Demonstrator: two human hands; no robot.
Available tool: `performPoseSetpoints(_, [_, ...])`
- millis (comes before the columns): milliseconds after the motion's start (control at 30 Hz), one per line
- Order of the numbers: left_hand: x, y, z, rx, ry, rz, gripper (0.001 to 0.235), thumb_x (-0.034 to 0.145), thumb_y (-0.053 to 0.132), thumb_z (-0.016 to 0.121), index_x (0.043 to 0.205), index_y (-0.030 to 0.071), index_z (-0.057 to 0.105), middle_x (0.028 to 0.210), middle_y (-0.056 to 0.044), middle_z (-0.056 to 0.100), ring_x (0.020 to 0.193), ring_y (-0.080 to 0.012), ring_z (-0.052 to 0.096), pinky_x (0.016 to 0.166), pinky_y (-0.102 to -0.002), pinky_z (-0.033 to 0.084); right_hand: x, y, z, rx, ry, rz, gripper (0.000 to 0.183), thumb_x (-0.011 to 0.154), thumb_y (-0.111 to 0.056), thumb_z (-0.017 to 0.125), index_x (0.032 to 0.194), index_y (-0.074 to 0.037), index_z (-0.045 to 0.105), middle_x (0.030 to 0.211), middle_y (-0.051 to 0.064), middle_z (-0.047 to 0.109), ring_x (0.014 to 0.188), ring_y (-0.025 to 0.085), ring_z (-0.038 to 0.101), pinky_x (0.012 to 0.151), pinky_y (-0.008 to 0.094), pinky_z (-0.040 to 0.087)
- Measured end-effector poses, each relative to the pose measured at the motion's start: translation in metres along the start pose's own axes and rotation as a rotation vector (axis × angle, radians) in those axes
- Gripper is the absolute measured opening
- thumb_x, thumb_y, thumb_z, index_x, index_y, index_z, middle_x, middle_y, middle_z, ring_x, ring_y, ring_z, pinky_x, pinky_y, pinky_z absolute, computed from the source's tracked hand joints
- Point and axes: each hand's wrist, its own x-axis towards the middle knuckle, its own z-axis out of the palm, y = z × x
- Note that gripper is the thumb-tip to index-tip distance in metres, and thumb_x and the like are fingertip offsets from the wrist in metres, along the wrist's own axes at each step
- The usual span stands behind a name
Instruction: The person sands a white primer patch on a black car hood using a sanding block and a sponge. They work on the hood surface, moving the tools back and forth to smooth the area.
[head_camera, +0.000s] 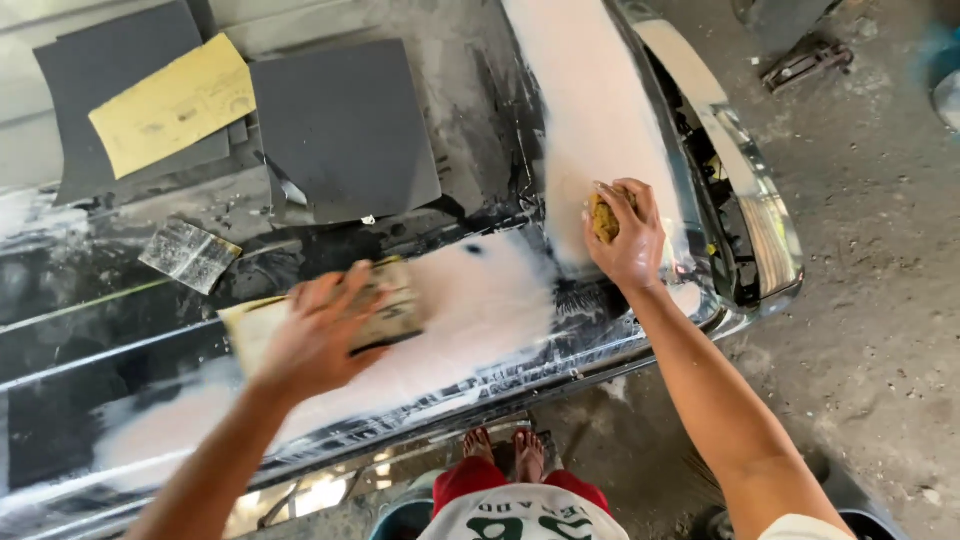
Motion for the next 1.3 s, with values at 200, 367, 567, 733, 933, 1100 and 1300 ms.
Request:
performPoseSetpoints(200, [0.044,0.035,0.0,-0.12,0.031,0.045,0.072,0.08,0.064,0.064,0.14,0.027,0.057,0.152,-0.01,0.046,0.128,-0.0351,0.049,0.096,-0.056,0.042,-0.004,0.005,-0.002,0.059,0.016,0.003,0.04,0.081,-0.016,0.082,0.119,-0.017,0.071,0.12,0.006,0.057,0.106,0.037,0.066,0.087,0.05,0.055])
performPoseSetpoints(367, [-0.032,-0.024,-0.014,-0.034,-0.136,-0.098,0.076,0.073,0.067,0.065,0.143,0.042,0.05,0.16,0.001,0.038,0.135,-0.0306,0.045,0.103,-0.052,0.04,-0.006,0.013,0.012,0.016,0.012,0.028,0.039,0.08,-0.018,0.081,0.118,-0.019,0.072,0.12,0.005,0.058,0.102,0.035,0.067,0.084,0.05,0.056])
performPoseSetpoints(567, [0.068,0.048,0.014,-0.121,-0.008,0.017,0.076,0.078,0.066,0.062,0.145,0.032,0.051,0.152,-0.006,0.046,0.129,-0.0319,0.047,0.098,-0.052,0.039,-0.006,0.017,0.006,0.025,0.009,0.041,0.042,0.08,-0.019,0.081,0.121,-0.022,0.071,0.123,0.004,0.056,0.105,0.036,0.066,0.084,0.053,0.056])
performPoseSetpoints(733, [-0.023,-0.019,-0.015,-0.118,-0.083,-0.073,0.077,0.071,0.064,0.067,0.142,0.037,0.053,0.159,-0.001,0.039,0.131,-0.0344,0.048,0.1,-0.055,0.041,-0.003,0.007,0.002,0.044,-0.018,0.04,0.04,0.084,-0.015,0.079,0.122,-0.02,0.07,0.124,0.006,0.055,0.106,0.039,0.065,0.084,0.057,0.055])
performPoseSetpoints(933, [0.031,0.019,0.009,-0.121,0.034,-0.028,0.076,0.069,0.065,0.069,0.138,0.035,0.056,0.156,-0.002,0.043,0.127,-0.0328,0.05,0.1,-0.052,0.04,0.0,0.011,0.006,0.004,0.008,0.031,0.04,0.081,-0.017,0.08,0.12,-0.02,0.071,0.124,0.006,0.055,0.106,0.038,0.065,0.084,0.056,0.055])
performPoseSetpoints(1100, [0.03,0.025,0.002,-0.211,-0.008,0.004,0.074,0.071,0.063,0.069,0.137,0.031,0.059,0.155,-0.004,0.044,0.129,-0.0336,0.049,0.099,-0.057,0.039,-0.006,0.011,-0.001,0.015,-0.014,0.017,0.042,0.08,-0.017,0.081,0.12,-0.021,0.071,0.125,0.004,0.055,0.108,0.037,0.065,0.085,0.054,0.056])
performPoseSetpoints(1300, [-0.025,-0.013,-0.002,-0.042,-0.047,-0.134,0.082,0.068,0.069,0.067,0.143,0.043,0.05,0.158,0.004,0.042,0.133,-0.0275,0.047,0.104,-0.05,0.039,0.0,0.004,0.002,-0.025,0.011,-0.001,0.038,0.079,-0.017,0.083,0.116,-0.017,0.073,0.123,0.006,0.056,0.104,0.036,0.067,0.084,0.053,0.057])
